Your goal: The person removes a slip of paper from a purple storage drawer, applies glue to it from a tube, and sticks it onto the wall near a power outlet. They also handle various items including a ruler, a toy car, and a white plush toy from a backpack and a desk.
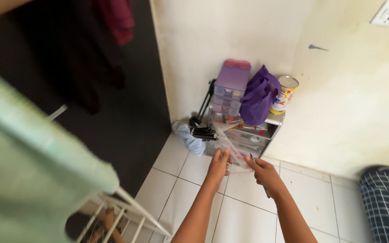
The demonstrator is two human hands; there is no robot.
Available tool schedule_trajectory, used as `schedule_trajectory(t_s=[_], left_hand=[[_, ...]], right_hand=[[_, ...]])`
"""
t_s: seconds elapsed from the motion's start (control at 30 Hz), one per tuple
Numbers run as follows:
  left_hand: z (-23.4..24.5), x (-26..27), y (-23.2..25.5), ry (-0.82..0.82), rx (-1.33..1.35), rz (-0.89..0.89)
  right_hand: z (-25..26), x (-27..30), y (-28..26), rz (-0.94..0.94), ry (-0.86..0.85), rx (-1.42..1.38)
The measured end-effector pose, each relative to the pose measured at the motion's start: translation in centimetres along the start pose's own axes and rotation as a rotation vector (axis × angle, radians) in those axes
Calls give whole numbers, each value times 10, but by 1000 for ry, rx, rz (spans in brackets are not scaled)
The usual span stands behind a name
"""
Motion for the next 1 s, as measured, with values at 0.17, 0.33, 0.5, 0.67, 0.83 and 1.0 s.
schedule_trajectory(t_s=[0.17, 0.33, 0.5, 0.67, 0.83, 1.0], left_hand=[[-4, -74, -10, -50, 2, 75], [16, -185, -43, 69, 10, 64], [26, -305, -96, 142, 66, -31], [34, -388, -146, 261, 111, 63], [13, -429, -173, 223, 218, 326], [-6, -472, -172, 160, 339, 313]], right_hand=[[-1, -67, -14, 24, 14, 22], [21, -158, -23, 62, 177, -258], [29, -249, -36, 81, 277, -489], [30, -309, -56, 44, 294, -570], [43, -331, -65, 22, 317, -600], [59, -332, -33, -82, 495, -477]])
Point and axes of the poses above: each hand's wrist, its own x-axis away from the middle knuckle, its own z-axis out of the back of the hand, y = z × x, the point moved 10 cm from there along -x, towards the middle knuckle, and after that the axes turned 2 degrees about y, right-handed, at the moved point
